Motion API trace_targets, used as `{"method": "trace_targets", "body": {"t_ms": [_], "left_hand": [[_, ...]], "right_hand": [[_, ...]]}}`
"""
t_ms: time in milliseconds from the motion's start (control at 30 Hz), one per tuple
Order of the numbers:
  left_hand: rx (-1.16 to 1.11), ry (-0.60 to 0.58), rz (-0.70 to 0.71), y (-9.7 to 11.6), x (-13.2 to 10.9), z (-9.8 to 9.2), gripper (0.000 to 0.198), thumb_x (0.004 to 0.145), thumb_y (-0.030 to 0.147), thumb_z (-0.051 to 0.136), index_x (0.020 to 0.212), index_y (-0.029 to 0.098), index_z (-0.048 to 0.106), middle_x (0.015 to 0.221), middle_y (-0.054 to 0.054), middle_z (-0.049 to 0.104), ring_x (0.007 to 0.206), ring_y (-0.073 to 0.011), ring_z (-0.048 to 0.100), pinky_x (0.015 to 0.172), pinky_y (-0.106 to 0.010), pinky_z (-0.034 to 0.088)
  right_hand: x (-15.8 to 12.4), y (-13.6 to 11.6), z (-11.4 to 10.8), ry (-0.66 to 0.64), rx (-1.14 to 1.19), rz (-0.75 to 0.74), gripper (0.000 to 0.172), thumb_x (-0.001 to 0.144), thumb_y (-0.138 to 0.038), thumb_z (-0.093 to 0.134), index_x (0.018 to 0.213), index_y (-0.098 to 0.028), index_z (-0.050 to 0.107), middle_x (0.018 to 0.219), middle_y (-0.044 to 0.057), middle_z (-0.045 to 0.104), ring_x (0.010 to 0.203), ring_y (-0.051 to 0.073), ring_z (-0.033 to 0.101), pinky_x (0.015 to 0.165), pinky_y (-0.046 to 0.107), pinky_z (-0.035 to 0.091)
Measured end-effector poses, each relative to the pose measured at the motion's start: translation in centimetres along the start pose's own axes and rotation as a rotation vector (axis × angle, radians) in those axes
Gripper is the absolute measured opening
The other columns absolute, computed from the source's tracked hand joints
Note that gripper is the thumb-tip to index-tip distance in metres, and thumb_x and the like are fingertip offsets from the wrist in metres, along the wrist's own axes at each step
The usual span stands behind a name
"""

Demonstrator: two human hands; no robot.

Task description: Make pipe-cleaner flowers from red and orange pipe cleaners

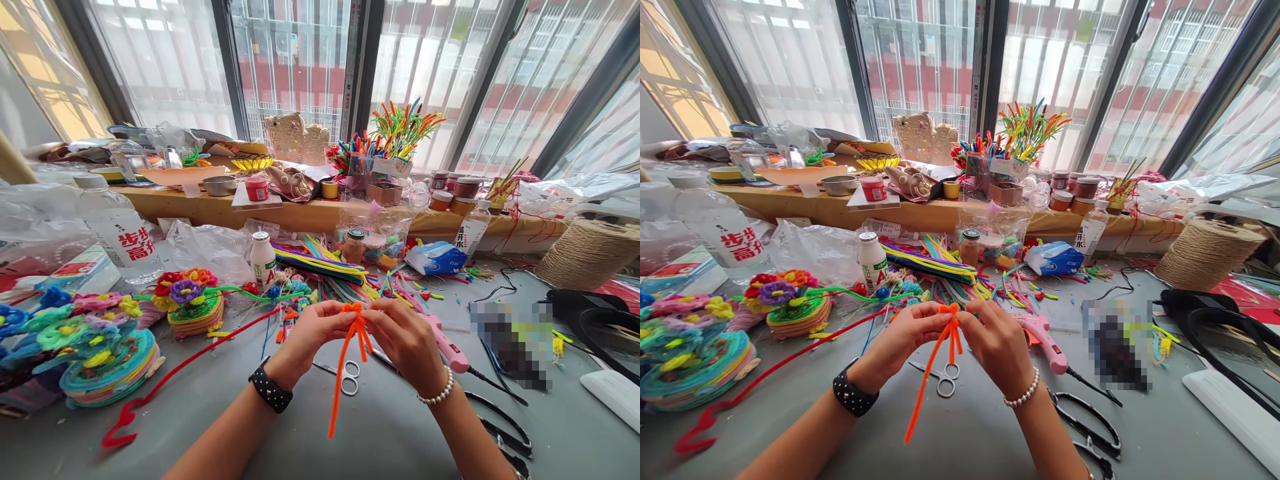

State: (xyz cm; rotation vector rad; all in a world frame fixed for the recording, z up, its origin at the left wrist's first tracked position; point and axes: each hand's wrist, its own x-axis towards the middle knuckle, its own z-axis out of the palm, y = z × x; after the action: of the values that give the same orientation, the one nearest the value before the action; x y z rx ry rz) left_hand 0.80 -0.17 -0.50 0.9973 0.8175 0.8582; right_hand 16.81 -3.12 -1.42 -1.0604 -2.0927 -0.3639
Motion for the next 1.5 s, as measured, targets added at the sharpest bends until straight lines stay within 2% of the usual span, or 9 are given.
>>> {"method": "trace_targets", "body": {"t_ms": [300, 467, 633, 867, 1033, 1100, 1167, 1367, 1500], "left_hand": [[0.108, 0.051, 0.070, -0.1, 0.1, 0.2, 0.019, 0.057, 0.026, 0.067, 0.067, 0.012, 0.059, 0.060, 0.000, 0.059, 0.061, -0.0125, 0.057, 0.062, -0.024, 0.045], [0.325, 0.120, 0.239, -0.6, 0.4, 0.1, 0.020, 0.062, 0.030, 0.063, 0.069, 0.012, 0.059, 0.064, -0.004, 0.061, 0.063, -0.0150, 0.056, 0.058, -0.024, 0.044], [0.648, 0.178, 0.453, -0.8, 0.0, 0.3, 0.015, 0.068, 0.030, 0.056, 0.073, 0.017, 0.063, 0.066, -0.003, 0.062, 0.061, -0.0147, 0.054, 0.055, -0.022, 0.041], [0.966, 0.198, 0.663, -0.8, -0.7, 0.8, 0.020, 0.076, 0.022, 0.045, 0.082, 0.023, 0.063, 0.071, -0.004, 0.062, 0.068, -0.0166, 0.054, 0.063, -0.024, 0.039], [1.135, 0.186, 0.760, -1.3, -1.0, 0.8, 0.025, 0.079, 0.022, 0.039, 0.088, 0.023, 0.062, 0.072, -0.006, 0.059, 0.067, -0.0172, 0.053, 0.061, -0.025, 0.038], [1.074, 0.192, 0.754, -1.1, -1.0, 0.7, 0.023, 0.078, 0.023, 0.041, 0.087, 0.023, 0.062, 0.073, -0.006, 0.060, 0.069, -0.0170, 0.053, 0.064, -0.025, 0.038], [0.902, 0.185, 0.686, -0.8, -0.9, 0.6, 0.017, 0.076, 0.026, 0.046, 0.082, 0.021, 0.062, 0.074, -0.004, 0.061, 0.070, -0.0162, 0.054, 0.065, -0.025, 0.040], [0.373, 0.090, 0.281, 0.4, -0.1, -0.2, 0.020, 0.065, 0.033, 0.060, 0.072, 0.014, 0.058, 0.069, -0.003, 0.061, 0.067, -0.0156, 0.056, 0.061, -0.024, 0.045], [0.245, 0.040, 0.145, 0.7, -0.2, 0.0, 0.022, 0.061, 0.032, 0.063, 0.069, 0.012, 0.059, 0.066, -0.002, 0.060, 0.064, -0.0145, 0.056, 0.063, -0.026, 0.045]], "right_hand": [[0.0, -0.3, 0.8, 0.067, 0.025, 0.036, 0.012, 0.077, -0.013, 0.049, 0.082, -0.017, 0.059, 0.080, 0.006, 0.057, 0.075, 0.017, 0.051, 0.066, 0.029, 0.044], [0.3, -1.0, 1.4, 0.152, 0.111, 0.292, 0.006, 0.071, -0.017, 0.055, 0.071, -0.019, 0.060, 0.078, 0.005, 0.053, 0.078, 0.020, 0.048, 0.070, 0.036, 0.040], [0.2, -1.1, 1.8, 0.130, 0.249, 0.520, 0.009, 0.068, -0.026, 0.059, 0.063, -0.019, 0.061, 0.077, 0.005, 0.050, 0.077, 0.021, 0.047, 0.069, 0.039, 0.039], [-0.1, -0.8, 2.3, 0.037, 0.791, 0.922, 0.017, 0.064, -0.032, 0.061, 0.059, -0.016, 0.059, 0.078, 0.005, 0.052, 0.075, 0.019, 0.051, 0.066, 0.033, 0.043], [-0.1, -0.8, 2.2, -0.075, 1.223, 1.015, 0.015, 0.069, -0.030, 0.056, 0.065, -0.016, 0.060, 0.079, 0.004, 0.058, 0.079, 0.018, 0.052, 0.070, 0.033, 0.042], [-0.1, -0.6, 2.1, -0.111, 1.261, 1.000, 0.015, 0.070, -0.030, 0.054, 0.069, -0.017, 0.061, 0.086, 0.006, 0.058, 0.085, 0.019, 0.053, 0.071, 0.033, 0.043], [-0.1, -0.4, 1.8, -0.080, 1.167, 0.938, 0.014, 0.069, -0.031, 0.057, 0.068, -0.017, 0.061, 0.096, 0.007, 0.056, 0.095, 0.022, 0.049, 0.075, 0.035, 0.042], [0.2, -0.3, 0.3, 0.264, 0.401, 0.490, 0.010, 0.070, -0.024, 0.056, 0.077, -0.023, 0.062, 0.114, 0.007, 0.041, 0.105, 0.026, 0.040, 0.084, 0.044, 0.035], [0.2, -0.5, 0.0, 0.228, 0.070, 0.205, 0.022, 0.071, -0.017, 0.056, 0.088, -0.029, 0.061, 0.117, 0.005, 0.037, 0.105, 0.027, 0.038, 0.084, 0.045, 0.035]]}}
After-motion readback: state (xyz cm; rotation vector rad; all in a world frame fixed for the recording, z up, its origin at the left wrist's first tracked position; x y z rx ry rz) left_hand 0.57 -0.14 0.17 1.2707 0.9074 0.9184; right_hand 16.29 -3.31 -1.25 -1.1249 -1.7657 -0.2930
